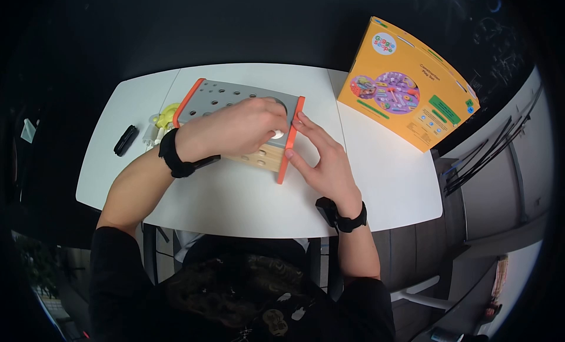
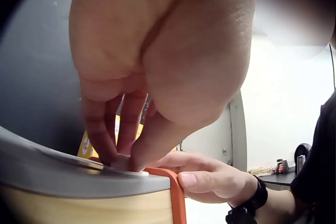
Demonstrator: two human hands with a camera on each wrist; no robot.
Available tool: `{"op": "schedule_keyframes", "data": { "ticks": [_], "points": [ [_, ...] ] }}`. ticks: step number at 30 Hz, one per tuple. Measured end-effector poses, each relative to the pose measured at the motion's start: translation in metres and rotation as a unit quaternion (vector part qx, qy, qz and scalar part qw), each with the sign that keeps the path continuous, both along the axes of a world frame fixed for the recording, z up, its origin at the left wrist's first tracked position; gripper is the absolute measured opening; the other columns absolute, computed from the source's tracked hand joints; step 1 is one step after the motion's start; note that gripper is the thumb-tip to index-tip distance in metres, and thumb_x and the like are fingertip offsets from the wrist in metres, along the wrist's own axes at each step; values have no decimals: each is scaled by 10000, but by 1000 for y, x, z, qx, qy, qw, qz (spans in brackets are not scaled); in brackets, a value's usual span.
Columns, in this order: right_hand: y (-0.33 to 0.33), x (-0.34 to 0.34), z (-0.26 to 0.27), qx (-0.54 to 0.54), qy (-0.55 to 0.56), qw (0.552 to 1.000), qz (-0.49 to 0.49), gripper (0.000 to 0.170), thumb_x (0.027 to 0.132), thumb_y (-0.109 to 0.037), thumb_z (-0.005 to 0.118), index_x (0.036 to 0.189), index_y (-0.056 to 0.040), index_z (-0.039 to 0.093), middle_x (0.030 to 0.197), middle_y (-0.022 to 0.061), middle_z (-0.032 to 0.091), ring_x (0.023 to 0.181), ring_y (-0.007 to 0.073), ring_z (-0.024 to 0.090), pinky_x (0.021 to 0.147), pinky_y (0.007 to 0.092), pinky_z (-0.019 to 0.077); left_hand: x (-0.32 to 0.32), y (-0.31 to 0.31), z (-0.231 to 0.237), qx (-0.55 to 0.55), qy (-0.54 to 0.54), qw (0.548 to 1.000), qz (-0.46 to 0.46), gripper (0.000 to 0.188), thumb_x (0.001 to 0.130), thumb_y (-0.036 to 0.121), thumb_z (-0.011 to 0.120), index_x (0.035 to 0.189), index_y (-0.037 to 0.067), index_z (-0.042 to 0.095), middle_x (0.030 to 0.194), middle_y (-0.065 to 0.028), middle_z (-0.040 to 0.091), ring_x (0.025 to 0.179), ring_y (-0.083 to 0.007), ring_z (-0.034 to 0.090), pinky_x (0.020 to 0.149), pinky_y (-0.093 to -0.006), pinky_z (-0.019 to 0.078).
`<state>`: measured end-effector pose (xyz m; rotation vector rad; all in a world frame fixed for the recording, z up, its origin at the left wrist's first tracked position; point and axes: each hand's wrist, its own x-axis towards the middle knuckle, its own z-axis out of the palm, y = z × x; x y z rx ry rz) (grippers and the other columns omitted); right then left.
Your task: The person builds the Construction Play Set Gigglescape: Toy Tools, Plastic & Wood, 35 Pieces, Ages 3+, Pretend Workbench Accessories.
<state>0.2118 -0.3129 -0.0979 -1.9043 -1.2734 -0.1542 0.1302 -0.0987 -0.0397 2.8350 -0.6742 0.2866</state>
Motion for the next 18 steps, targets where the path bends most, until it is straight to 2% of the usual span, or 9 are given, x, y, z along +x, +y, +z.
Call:
{"op": "schedule_keyframes", "data": {
  "ticks": [8,10,11,13,16,18],
  "points": [
    [-4,2,8,-17,-12,1000,10,524,858,-246,773,1321,-42,637,1433,183,585,1281,363,598,1069,414,483,3,8,0,1,-1,999,-43,180,841,-25,683,1017,-18,722,1004,-145,689,1038,-320,628,951,-398,523],
    [-8,2,22,-72,-4,997,37,578,828,-208,785,1360,-64,612,1473,168,551,1358,357,529,1111,415,446,-1,9,1,-29,-27,996,-76,187,840,-25,686,1025,-19,712,1020,-136,688,1043,-319,624,940,-395,528],
    [-8,3,27,-72,-3,997,38,578,828,-208,785,1360,-64,612,1473,168,551,1358,357,529,1111,415,446,-2,10,0,-29,-26,996,-75,187,840,-25,686,1025,-19,712,1020,-136,688,1043,-319,624,940,-395,528],
    [-7,7,34,-117,-51,990,65,630,809,-211,800,1393,-94,592,1511,142,517,1433,343,440,1172,455,379,-2,11,-5,-26,-34,996,-77,206,821,-37,686,1025,-12,706,1044,-132,684,1056,-319,621,940,-389,528],
    [0,15,34,-147,-93,981,88,655,804,-243,813,1406,-116,587,1520,102,514,1469,325,387,1205,504,322,-8,8,-8,-34,-52,996,-63,207,805,-39,679,1006,-1,710,1070,-125,682,1090,-306,621,967,-386,519],
    [0,16,32,-155,-107,979,82,670,801,-294,824,1406,-127,589,1514,81,523,1463,317,398,1202,529,318,-20,4,-13,-20,-80,996,-38,203,802,-27,679,999,8,712,1102,-122,685,1119,-300,619,983,-390,509]
  ]
}}
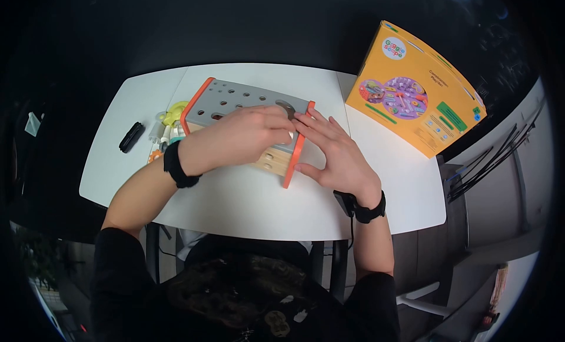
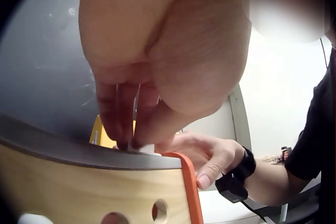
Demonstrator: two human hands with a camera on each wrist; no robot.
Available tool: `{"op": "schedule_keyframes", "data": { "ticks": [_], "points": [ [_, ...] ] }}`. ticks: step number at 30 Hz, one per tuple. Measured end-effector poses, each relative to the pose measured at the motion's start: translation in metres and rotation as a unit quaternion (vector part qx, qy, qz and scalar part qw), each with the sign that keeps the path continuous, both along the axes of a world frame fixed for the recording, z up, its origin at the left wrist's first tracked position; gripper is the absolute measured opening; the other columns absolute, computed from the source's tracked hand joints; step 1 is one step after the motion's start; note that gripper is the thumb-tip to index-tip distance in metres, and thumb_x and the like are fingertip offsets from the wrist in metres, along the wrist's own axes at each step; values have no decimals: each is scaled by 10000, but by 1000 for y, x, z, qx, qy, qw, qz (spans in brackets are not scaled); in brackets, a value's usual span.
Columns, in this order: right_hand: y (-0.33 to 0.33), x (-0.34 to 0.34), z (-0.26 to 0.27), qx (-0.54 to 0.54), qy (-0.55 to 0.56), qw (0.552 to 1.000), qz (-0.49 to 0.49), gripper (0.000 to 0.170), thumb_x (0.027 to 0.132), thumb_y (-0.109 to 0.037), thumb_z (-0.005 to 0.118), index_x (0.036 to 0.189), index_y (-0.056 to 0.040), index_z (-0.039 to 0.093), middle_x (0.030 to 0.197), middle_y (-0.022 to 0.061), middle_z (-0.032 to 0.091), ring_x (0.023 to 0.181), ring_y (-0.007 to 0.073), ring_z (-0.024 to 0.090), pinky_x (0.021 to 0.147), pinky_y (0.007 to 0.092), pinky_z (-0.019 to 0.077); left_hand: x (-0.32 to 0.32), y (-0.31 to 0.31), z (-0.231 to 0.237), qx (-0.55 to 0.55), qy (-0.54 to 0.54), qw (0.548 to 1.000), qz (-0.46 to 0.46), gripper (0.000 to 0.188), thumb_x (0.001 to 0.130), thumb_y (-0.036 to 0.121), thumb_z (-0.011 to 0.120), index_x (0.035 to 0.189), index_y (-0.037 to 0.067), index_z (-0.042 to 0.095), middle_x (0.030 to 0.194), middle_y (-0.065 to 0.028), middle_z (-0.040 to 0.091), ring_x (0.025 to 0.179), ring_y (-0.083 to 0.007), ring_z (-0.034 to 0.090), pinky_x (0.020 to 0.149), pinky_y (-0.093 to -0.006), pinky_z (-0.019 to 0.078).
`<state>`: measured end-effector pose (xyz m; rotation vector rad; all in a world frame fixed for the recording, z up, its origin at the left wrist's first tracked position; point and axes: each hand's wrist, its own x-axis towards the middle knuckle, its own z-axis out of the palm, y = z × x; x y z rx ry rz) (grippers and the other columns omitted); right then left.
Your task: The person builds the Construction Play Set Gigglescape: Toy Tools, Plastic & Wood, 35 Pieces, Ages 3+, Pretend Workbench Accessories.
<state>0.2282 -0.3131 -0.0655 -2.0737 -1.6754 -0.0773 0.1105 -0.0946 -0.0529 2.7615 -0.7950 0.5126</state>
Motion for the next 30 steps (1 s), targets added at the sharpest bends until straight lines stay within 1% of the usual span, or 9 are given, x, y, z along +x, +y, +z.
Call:
{"op": "schedule_keyframes", "data": {
  "ticks": [5,7,14,17,19,22,26,28,30],
  "points": [
    [-3,-8,0,-14,-45,998,-31,744,754,-469,838,1391,-161,608,1482,31,558,1444,290,432,1186,552,336,-26,-7,-16,-2,-58,997,48,186,816,15,682,997,38,720,1218,-105,684,1211,-272,602,1030,-410,476],
    [-3,-11,-2,-2,-82,995,-56,768,705,-545,819,1353,-173,640,1442,20,593,1419,284,466,1164,546,365,-38,-5,-22,-44,-97,993,53,165,830,31,687,990,58,720,1263,-88,677,1236,-257,595,1039,-418,459],
    [-4,-16,-10,65,-119,988,-73,738,652,-547,843,1226,-100,712,1315,52,679,1336,293,548,1006,463,476,-75,14,-42,-91,-78,988,95,140,837,23,683,967,68,709,1231,-60,687,1209,-244,614,1028,-419,460],
    [-3,-20,-13,76,-124,985,-90,742,644,-552,846,1214,-95,718,1303,51,684,1299,304,568,1008,460,477,-89,31,-46,-118,-107,979,129,156,841,31,689,992,61,710,1162,-72,710,1135,-256,647,1001,-409,477],
    [-3,-22,-14,83,-124,985,-90,742,639,-557,845,1207,-96,721,1293,50,688,1277,308,578,1003,460,479,-99,49,-43,-86,-65,970,216,145,841,51,704,985,41,722,1065,-104,727,1019,-288,680,931,-398,516],
    [-4,-24,-14,91,-121,984,-97,741,631,-565,844,1194,-98,726,1278,46,693,1247,309,588,996,461,480,-107,85,-47,-109,-7,946,305,141,831,59,717,965,17,734,1010,-136,728,940,-319,687,860,-388,541],
    [-4,-29,-13,92,-127,982,-109,738,625,-569,841,1177,-94,727,1261,37,697,1240,299,585,996,457,473,-117,125,-57,-124,11,907,403,159,829,68,720,975,12,750,998,-160,724,923,-333,688,827,-391,553],
    [-4,-30,-13,90,-129,981,-111,738,624,-570,840,1176,-93,726,1260,33,697,1244,299,581,997,456,471,-118,139,-62,-41,36,882,468,221,830,81,718,1040,25,756,1003,-181,720,944,-332,688,851,-393,558],
    [-5,-31,-13,87,-132,981,-113,739,623,-570,838,1175,-92,725,1258,29,696,1249,299,578,998,455,469,-116,154,-78,-24,41,879,475,248,823,84,718,1063,36,757,1007,-189,718,954,-332,688,863,-397,560]
  ]
}}
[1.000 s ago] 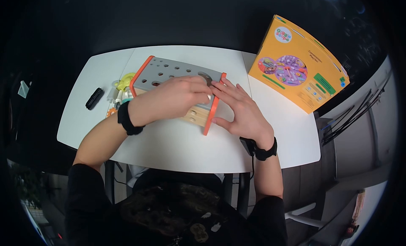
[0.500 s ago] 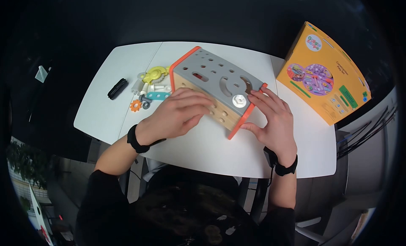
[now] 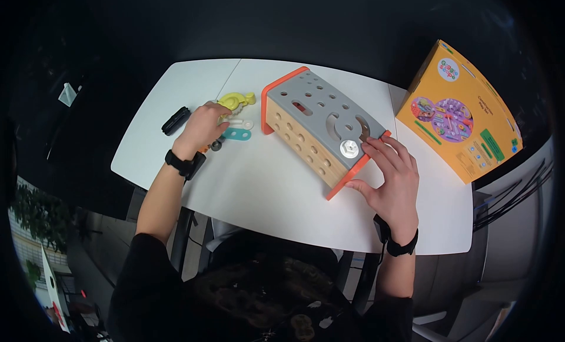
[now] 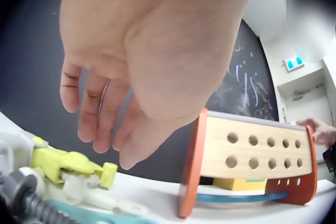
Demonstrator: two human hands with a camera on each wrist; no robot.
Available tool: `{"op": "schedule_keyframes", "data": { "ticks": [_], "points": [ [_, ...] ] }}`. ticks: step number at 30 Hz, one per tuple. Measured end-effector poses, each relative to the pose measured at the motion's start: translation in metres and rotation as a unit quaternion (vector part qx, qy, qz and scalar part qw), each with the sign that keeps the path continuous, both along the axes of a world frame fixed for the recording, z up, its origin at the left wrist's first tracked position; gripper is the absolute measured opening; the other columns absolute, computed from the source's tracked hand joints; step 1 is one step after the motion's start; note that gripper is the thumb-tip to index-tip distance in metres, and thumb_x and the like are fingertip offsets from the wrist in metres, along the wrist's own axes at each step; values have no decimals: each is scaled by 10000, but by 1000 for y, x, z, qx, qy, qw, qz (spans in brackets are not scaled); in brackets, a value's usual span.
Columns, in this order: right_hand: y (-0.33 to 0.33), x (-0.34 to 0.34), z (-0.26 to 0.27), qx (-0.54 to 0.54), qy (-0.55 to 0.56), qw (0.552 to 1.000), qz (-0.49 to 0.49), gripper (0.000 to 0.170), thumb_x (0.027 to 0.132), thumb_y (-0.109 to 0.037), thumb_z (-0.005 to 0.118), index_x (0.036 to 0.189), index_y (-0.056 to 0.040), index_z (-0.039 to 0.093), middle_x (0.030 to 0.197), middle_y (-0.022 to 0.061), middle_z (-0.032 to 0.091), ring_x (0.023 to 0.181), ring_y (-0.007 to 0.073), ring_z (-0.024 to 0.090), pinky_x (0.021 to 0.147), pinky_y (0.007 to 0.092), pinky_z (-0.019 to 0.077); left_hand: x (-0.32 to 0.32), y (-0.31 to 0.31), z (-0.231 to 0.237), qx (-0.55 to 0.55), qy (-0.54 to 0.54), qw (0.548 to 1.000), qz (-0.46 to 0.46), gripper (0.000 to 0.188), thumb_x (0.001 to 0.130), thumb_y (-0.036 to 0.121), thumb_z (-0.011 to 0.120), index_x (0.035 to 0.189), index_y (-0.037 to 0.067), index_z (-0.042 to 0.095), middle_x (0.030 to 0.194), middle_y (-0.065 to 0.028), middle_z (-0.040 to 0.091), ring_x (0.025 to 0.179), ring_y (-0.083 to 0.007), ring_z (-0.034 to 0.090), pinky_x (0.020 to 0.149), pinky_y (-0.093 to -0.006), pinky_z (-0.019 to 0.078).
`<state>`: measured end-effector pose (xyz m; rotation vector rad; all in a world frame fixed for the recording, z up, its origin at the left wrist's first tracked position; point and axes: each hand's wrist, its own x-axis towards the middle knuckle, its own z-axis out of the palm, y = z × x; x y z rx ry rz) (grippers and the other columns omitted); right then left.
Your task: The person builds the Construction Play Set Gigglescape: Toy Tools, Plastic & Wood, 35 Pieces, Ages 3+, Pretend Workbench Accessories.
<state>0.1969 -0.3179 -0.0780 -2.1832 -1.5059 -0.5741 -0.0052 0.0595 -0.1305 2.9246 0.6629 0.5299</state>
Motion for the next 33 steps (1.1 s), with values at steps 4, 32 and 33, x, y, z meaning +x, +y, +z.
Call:
{"op": "schedule_keyframes", "data": {
  "ticks": [4,32,33],
  "points": [
    [0,-1,1,0,4,1000,1,737,621,-551,848,1180,-89,719,1260,29,693,1250,308,575,997,456,471,7,19,-17,14,71,997,29,305,796,89,723,1097,60,755,983,-191,721,982,-329,689,884,-406,564],
    [-1,-1,-3,24,39,999,22,703,624,-443,897,1191,-74,708,1275,57,678,1269,340,561,1035,455,492,-38,38,-8,-62,140,988,15,267,679,60,818,943,38,780,1064,-101,701,1071,-286,626,944,-380,522],
    [-1,-1,-3,23,37,999,17,703,624,-443,897,1191,-74,708,1275,57,678,1269,340,561,1035,455,492,-39,37,-7,-62,139,988,10,267,679,60,818,943,38,780,1064,-101,701,1071,-286,626,944,-380,522]
  ]
}}
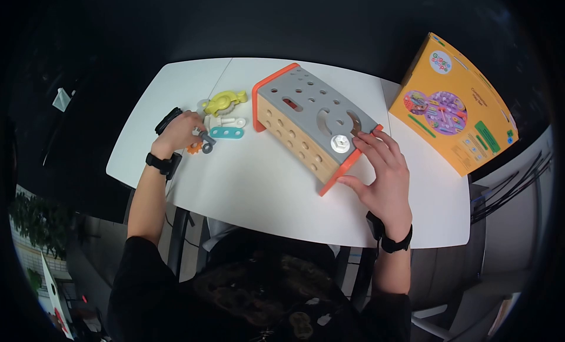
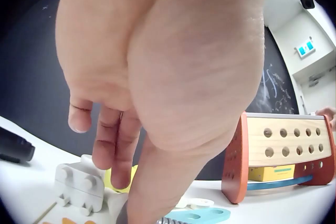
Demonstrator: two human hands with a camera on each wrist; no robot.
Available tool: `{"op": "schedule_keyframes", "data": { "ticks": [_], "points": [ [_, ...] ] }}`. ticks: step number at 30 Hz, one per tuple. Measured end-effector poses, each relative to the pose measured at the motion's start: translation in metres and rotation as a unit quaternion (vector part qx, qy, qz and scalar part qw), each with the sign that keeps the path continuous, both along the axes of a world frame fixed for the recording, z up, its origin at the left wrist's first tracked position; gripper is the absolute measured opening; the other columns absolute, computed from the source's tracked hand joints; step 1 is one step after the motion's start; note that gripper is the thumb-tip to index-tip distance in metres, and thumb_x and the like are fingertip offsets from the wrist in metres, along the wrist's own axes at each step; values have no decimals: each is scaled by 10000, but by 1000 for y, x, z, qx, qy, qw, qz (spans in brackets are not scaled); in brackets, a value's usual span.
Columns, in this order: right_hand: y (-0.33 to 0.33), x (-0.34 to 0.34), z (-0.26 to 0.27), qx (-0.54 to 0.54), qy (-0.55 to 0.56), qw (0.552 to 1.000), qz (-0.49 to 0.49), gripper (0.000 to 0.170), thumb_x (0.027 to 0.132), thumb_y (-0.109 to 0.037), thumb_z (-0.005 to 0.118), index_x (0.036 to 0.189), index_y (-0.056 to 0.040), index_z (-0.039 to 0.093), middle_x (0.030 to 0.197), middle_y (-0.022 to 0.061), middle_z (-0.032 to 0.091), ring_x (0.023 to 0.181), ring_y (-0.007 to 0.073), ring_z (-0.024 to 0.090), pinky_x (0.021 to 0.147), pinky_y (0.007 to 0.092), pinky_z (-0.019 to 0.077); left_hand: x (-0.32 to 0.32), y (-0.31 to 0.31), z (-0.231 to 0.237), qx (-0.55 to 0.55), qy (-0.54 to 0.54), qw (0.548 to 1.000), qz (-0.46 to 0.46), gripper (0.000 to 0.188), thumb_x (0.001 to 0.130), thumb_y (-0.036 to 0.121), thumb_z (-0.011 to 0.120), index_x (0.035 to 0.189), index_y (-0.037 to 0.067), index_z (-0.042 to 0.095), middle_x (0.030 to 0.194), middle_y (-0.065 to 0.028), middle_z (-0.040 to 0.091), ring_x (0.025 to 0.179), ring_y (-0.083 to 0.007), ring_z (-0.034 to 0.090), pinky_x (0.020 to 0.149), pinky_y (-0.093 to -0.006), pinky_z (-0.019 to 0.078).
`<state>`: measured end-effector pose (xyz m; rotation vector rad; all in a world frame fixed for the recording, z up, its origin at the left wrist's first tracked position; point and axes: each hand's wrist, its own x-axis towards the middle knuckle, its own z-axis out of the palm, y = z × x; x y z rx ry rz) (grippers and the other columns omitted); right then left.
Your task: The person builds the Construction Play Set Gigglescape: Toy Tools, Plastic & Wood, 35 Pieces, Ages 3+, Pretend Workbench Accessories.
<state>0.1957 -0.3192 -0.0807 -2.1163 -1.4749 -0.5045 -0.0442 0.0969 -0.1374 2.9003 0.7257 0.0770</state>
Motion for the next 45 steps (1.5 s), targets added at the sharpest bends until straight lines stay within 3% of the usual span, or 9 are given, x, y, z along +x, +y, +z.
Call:
{"op": "schedule_keyframes", "data": {
  "ticks": [4,6,7,10,13,21,35,41,45],
  "points": [
    [0,0,0,0,4,1000,7,698,632,-440,894,1195,-73,708,1279,68,677,1257,344,564,1036,452,492,-2,-6,7,43,-44,995,-72,285,693,62,791,974,21,760,1020,-116,704,1031,-281,644,917,-364,530],
    [0,0,1,-4,5,1000,5,697,634,-440,892,1196,-73,708,1281,70,676,1254,343,564,1034,452,492,2,-19,22,-44,-25,998,38,288,706,72,777,984,6,746,955,-139,715,904,-278,687,832,-354,554],
    [0,0,1,-3,5,1000,8,695,636,-439,890,1197,-72,708,1283,70,675,1256,343,563,1035,451,491,3,-17,19,-61,-35,997,34,292,705,82,773,977,-13,727,901,-150,716,772,-269,691,757,-342,561],
    [-1,0,0,-2,5,1000,11,695,643,-440,887,1201,-68,706,1287,73,674,1261,344,559,1039,450,488,9,-37,24,-125,-86,988,-10,272,710,67,790,953,-20,704,873,-123,700,743,-233,678,729,-314,557],
    [-1,1,-1,-1,4,1000,10,699,652,-441,886,1210,-62,701,1292,84,670,1270,346,555,1046,450,483,18,-71,39,-163,-176,966,-101,250,726,36,805,939,-14,683,849,-90,682,743,-191,670,721,-285,550],
    [-3,1,-4,-11,5,1000,9,689,677,-433,884,1224,-58,695,1312,108,657,1311,355,537,1063,462,471,46,-157,37,-167,-335,903,-211,294,739,31,866,968,16,682,969,-61,682,786,-133,693,719,-247,582],
    [-2,-5,-3,-16,4,1000,5,688,700,-406,874,1253,-55,663,1333,112,635,1341,357,516,1068,474,468,72,-190,13,-109,-352,904,-217,245,769,56,847,918,22,655,933,-57,649,758,-155,686,683,-270,579],
    [5,-11,-8,-6,-35,999,-20,703,725,-505,855,1188,-12,666,1305,137,642,1305,379,552,1050,462,495,93,-195,7,-56,-399,884,-239,228,777,76,831,918,28,658,953,-76,649,794,-243,684,679,-319,574],
    [7,-11,-12,-11,-35,999,-25,675,741,-466,852,1188,-1,655,1310,153,636,1316,399,550,1010,451,529,105,-196,4,-28,-400,882,-248,211,799,114,812,926,28,668,960,-80,649,811,-267,680,688,-338,575]
  ]
}}
